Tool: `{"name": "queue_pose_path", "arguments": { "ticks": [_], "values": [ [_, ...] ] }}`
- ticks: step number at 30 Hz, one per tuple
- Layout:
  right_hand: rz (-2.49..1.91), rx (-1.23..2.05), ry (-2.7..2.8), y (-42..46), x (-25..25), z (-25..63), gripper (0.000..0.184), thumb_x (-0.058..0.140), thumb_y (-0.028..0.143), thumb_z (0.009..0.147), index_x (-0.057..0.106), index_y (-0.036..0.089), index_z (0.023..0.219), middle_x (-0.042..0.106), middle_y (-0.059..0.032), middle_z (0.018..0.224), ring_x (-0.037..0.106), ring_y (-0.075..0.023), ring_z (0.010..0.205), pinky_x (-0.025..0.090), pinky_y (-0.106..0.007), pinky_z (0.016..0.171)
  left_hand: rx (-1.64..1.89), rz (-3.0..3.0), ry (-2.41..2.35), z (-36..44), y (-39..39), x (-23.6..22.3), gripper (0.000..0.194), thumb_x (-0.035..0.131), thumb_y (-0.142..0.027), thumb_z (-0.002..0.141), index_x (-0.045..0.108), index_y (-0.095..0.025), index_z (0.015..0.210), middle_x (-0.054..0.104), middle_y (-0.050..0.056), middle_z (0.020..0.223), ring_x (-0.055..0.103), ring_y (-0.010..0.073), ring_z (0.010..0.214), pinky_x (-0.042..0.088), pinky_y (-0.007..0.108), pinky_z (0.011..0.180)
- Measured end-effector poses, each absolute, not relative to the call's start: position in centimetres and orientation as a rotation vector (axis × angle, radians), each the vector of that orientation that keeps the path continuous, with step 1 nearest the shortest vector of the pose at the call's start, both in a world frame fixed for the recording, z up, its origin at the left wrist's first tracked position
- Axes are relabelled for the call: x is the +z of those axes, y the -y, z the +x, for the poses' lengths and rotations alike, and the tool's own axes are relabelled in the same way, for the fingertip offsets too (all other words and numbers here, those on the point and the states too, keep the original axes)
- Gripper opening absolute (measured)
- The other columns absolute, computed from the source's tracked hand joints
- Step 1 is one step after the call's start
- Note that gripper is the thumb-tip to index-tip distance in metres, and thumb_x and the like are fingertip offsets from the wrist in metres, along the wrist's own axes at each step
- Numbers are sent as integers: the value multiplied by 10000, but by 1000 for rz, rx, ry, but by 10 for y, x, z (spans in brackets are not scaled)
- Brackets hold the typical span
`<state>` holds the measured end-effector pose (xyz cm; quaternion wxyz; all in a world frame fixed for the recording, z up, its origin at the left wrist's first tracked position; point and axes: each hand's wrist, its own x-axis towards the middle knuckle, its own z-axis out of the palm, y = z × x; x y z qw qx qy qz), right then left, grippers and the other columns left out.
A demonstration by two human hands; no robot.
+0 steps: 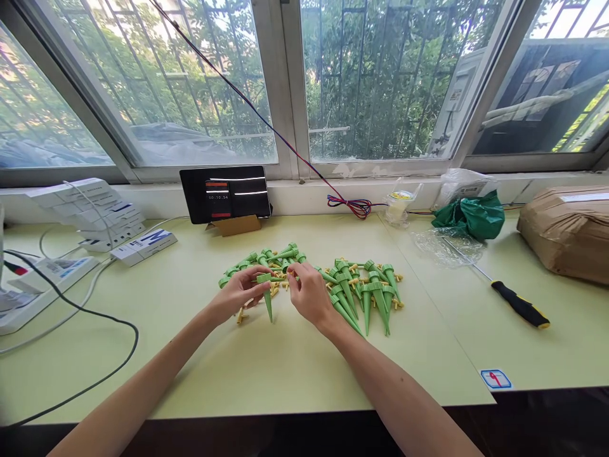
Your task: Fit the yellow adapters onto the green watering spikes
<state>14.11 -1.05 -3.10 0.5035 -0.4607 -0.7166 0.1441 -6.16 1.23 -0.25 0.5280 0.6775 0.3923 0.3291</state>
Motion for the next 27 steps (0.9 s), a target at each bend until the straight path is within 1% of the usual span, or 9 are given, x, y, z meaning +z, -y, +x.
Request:
{"name": "queue_pose_path", "arguments": {
  "ticks": [5, 8, 10, 15, 18, 22, 27],
  "values": [
    [-1110, 347, 1731, 10, -33, 141, 151, 478, 201, 952, 628, 195, 964, 664, -68, 926, 622, -187, 779, 501, -293, 698, 799, 1613, -913, -61, -12, -4, 394, 668, -462, 870, 549, -189, 1127, 467, -71, 555, 450, 81, 445, 328, 183, 414],
    [-1105, 353, 1732, 10, -33, 140, 149, 475, 203, 953, 624, 193, 954, 664, -69, 917, 622, -190, 793, 496, -291, 698, 805, 1600, -913, -61, -13, -5, 403, 674, -460, 866, 550, -192, 1140, 490, -68, 549, 469, 86, 447, 349, 185, 418],
    [-1104, 363, 1737, 11, -32, 140, 157, 467, 215, 962, 622, 195, 939, 664, -64, 893, 614, -184, 762, 488, -288, 686, 805, 1592, -915, -61, -13, -5, 416, 681, -459, 861, 562, -191, 1156, 500, -62, 562, 488, 92, 465, 369, 194, 433],
    [-1087, 365, 1714, 14, -29, 140, 195, 454, 254, 981, 625, 199, 903, 660, -43, 818, 595, -174, 702, 464, -284, 658, 785, 1568, -875, -63, -13, -3, 500, 673, -434, 875, 547, -164, 1277, 528, -39, 599, 491, 103, 500, 394, 232, 493],
    [-1063, 362, 1677, 15, -27, 139, 199, 462, 272, 981, 636, 199, 918, 666, -45, 827, 598, -172, 706, 467, -284, 657, 764, 1580, -853, -63, -12, -1, 521, 674, -413, 881, 539, -165, 1319, 563, -26, 621, 521, 114, 533, 395, 241, 526],
    [-1035, 373, 1621, 17, -23, 139, 189, 478, 276, 972, 647, 199, 939, 674, -53, 863, 604, -168, 721, 483, -281, 655, 766, 1573, -844, -61, -10, 2, 523, 675, -409, 879, 541, -171, 1325, 602, -14, 646, 537, 119, 545, 428, 254, 557],
    [-1005, 454, 1553, 18, -19, 140, 161, 530, 283, 944, 665, 196, 951, 699, -54, 906, 619, -154, 720, 505, -260, 626, 826, 1533, -848, -59, -10, 1, 527, 703, -411, 852, 552, -167, 1294, 591, -15, 670, 539, 114, 556, 435, 239, 534]
  ]
}}
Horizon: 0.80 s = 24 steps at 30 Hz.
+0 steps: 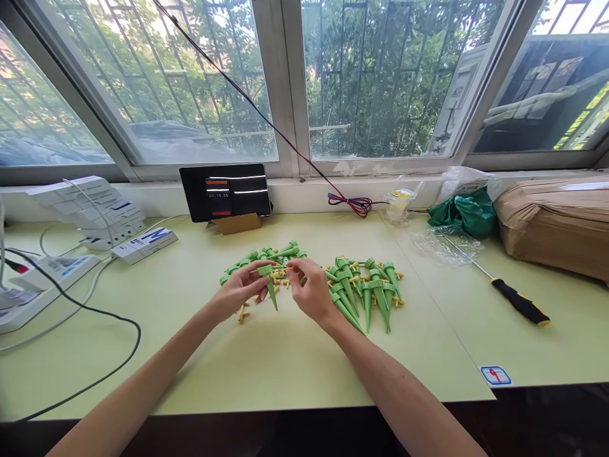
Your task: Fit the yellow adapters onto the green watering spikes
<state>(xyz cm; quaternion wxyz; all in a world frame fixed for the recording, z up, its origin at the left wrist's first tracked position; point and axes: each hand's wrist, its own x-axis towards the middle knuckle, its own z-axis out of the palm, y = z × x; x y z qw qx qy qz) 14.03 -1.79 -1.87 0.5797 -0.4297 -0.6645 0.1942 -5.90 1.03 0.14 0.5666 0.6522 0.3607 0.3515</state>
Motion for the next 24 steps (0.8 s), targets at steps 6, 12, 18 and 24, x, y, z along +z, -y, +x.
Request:
{"name": "queue_pose_path", "arguments": {
  "ticks": [6, 12, 18, 24],
  "values": [
    [-1036, 548, 1522, 18, -19, 140, 142, 575, 287, 910, 667, 185, 945, 709, -50, 888, 615, -147, 675, 511, -259, 604, 873, 1494, -882, -59, -14, -3, 519, 718, -409, 843, 564, -148, 1264, 590, -19, 670, 519, 97, 543, 436, 225, 520],
    [-1029, 559, 1535, 18, -19, 141, 136, 583, 276, 904, 674, 177, 928, 706, -51, 900, 603, -143, 680, 498, -259, 622, 876, 1509, -869, -61, -14, -3, 490, 702, -392, 865, 558, -149, 1266, 572, -27, 674, 520, 92, 553, 434, 220, 522],
    [-1030, 630, 1561, 17, -20, 140, 150, 585, 297, 908, 667, 173, 933, 702, -60, 924, 604, -140, 677, 483, -253, 606, 860, 1540, -850, -60, -13, -2, 452, 689, -387, 878, 572, -163, 1252, 568, -23, 686, 522, 98, 556, 430, 225, 521],
    [-1011, 710, 1563, 17, -21, 139, 129, 607, 303, 895, 654, 184, 911, 696, -46, 874, 589, -133, 621, 464, -245, 560, 830, 1544, -843, -59, -10, 0, 455, 689, -398, 873, 574, -151, 1239, 567, -14, 689, 513, 105, 552, 421, 234, 519]
  ]
}}
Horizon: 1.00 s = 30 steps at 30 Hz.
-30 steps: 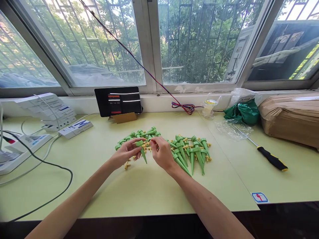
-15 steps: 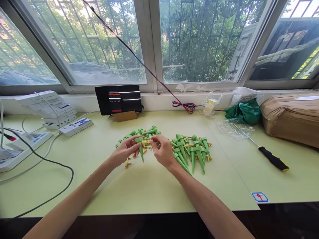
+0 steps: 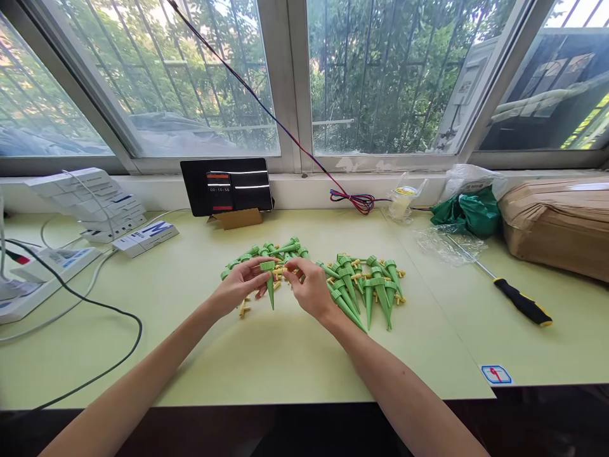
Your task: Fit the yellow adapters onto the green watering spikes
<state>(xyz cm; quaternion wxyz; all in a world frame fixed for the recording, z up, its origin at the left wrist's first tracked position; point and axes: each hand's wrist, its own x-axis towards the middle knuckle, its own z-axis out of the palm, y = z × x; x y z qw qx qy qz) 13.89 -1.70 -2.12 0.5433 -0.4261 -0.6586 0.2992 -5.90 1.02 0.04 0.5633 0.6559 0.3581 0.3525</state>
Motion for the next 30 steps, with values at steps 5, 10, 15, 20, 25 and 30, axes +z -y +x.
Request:
{"name": "queue_pose_path", "arguments": {
  "ticks": [5, 10, 15, 20, 25, 30],
  "values": [
    [-1005, 758, 1564, 17, -23, 138, 126, 617, 306, 886, 648, 183, 880, 688, -41, 845, 574, -128, 599, 454, -243, 546, 817, 1536, -837, -57, -8, 3, 461, 701, -405, 859, 569, -138, 1211, 585, -4, 709, 515, 103, 547, 414, 235, 512],
    [-1004, 768, 1572, 16, -24, 138, 125, 614, 306, 887, 648, 186, 875, 674, -31, 799, 561, -127, 577, 454, -247, 554, 811, 1545, -850, -57, -8, 3, 478, 703, -397, 855, 566, -127, 1224, 570, -13, 674, 515, 104, 541, 418, 234, 509],
    [-1009, 771, 1587, 16, -24, 138, 131, 608, 310, 894, 639, 187, 863, 657, -19, 751, 556, -128, 565, 449, -250, 563, 810, 1548, -846, -56, -7, 3, 462, 700, -389, 859, 570, -134, 1221, 581, -8, 692, 520, 102, 543, 417, 229, 502],
    [-1057, 755, 1648, 17, -23, 140, 231, 550, 365, 941, 615, 187, 810, 616, -3, 662, 547, -132, 553, 432, -253, 565, 798, 1584, -851, -58, -7, 2, 432, 685, -375, 872, 584, -151, 1226, 558, -20, 667, 521, 103, 544, 420, 230, 511],
    [-1071, 751, 1668, 17, -23, 140, 296, 517, 416, 962, 607, 188, 796, 605, 1, 653, 535, -128, 543, 420, -248, 553, 790, 1600, -851, -59, -8, 1, 432, 677, -381, 879, 583, -152, 1233, 553, -19, 664, 522, 104, 544, 424, 238, 520],
    [-1041, 735, 1655, 17, -24, 139, 185, 551, 360, 941, 628, 191, 928, 674, -25, 828, 552, -122, 574, 442, -246, 566, 792, 1586, -858, -58, -8, 2, 444, 683, -391, 876, 578, -150, 1233, 565, -10, 690, 525, 110, 556, 423, 247, 528]
  ]
}}
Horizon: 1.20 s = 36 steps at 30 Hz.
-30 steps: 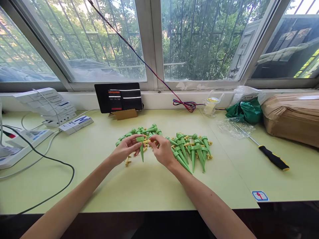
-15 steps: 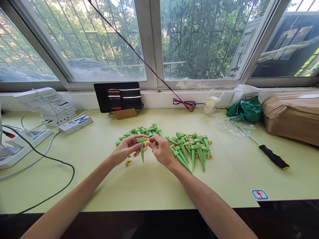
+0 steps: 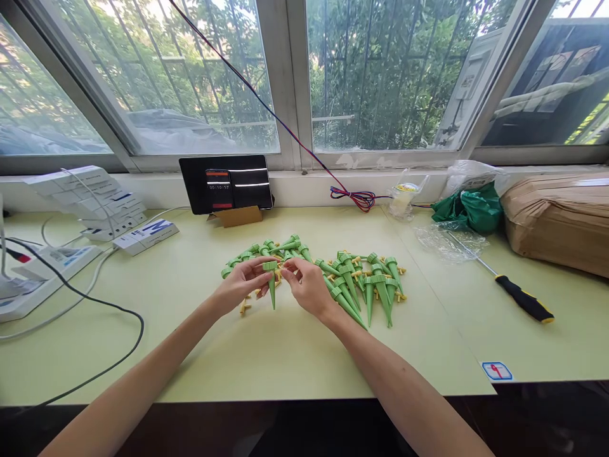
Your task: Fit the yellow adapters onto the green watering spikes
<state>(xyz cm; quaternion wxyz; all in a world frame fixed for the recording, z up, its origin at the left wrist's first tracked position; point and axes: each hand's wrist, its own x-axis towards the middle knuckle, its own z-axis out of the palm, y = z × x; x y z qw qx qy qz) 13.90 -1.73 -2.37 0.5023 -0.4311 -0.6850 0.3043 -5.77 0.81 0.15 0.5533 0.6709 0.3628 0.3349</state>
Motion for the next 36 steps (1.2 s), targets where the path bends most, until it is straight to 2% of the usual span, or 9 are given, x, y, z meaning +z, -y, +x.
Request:
{"name": "queue_pose_path", "arguments": {
  "ticks": [3, 6, 13, 17, 22, 27, 33, 36],
  "values": [
    [-1037, 727, 1669, 17, -24, 138, 151, 565, 324, 926, 630, 189, 919, 674, -31, 845, 551, -125, 584, 446, -248, 569, 790, 1591, -861, -58, -8, 1, 448, 683, -397, 876, 578, -151, 1235, 569, -7, 690, 528, 112, 557, 426, 251, 534],
    [-1042, 729, 1677, 16, -25, 139, 160, 553, 320, 932, 626, 186, 885, 654, -21, 772, 548, -129, 584, 440, -248, 574, 790, 1583, -865, -57, -8, 0, 454, 688, -395, 871, 579, -149, 1236, 571, -6, 689, 530, 113, 549, 427, 251, 527],
    [-1110, 708, 1716, 18, -24, 141, 378, 472, 440, 984, 602, 182, 741, 560, 12, 576, 500, -127, 532, 391, -251, 557, 796, 1588, -864, -57, -8, -1, 471, 702, -390, 860, 585, -152, 1249, 583, -5, 675, 542, 116, 536, 419, 243, 510],
    [-1099, 730, 1702, 18, -25, 140, 392, 463, 472, 986, 607, 182, 766, 583, 7, 617, 511, -121, 536, 396, -245, 555, 792, 1588, -868, -57, -7, 0, 476, 697, -393, 863, 581, -144, 1251, 584, 0, 687, 536, 114, 539, 423, 246, 511],
    [-1049, 778, 1662, 18, -24, 140, 239, 526, 405, 958, 618, 186, 942, 642, -5, 731, 554, -124, 570, 440, -245, 583, 795, 1586, -873, -57, -6, 3, 446, 693, -398, 865, 590, -153, 1223, 571, -6, 686, 535, 112, 550, 427, 245, 525],
    [-1039, 751, 1676, 18, -24, 140, 174, 575, 355, 922, 618, 186, 925, 659, -17, 771, 558, -126, 578, 448, -248, 578, 797, 1601, -871, -58, -8, 2, 462, 685, -400, 872, 582, -149, 1247, 586, 5, 696, 537, 116, 554, 432, 248, 528],
    [-1070, 758, 1714, 16, -27, 140, 322, 485, 413, 975, 621, 182, 796, 618, 1, 662, 527, -117, 535, 417, -243, 554, 787, 1597, -872, -58, -8, 0, 464, 687, -384, 874, 578, -163, 1266, 593, 4, 704, 525, 109, 547, 429, 246, 524],
    [-1066, 770, 1700, 17, -26, 140, 326, 475, 425, 979, 624, 185, 816, 632, -2, 689, 533, -116, 537, 420, -242, 552, 795, 1594, -872, -58, -7, 0, 448, 692, -386, 868, 591, -166, 1245, 584, -2, 690, 529, 111, 545, 432, 245, 525]
  ]
}}
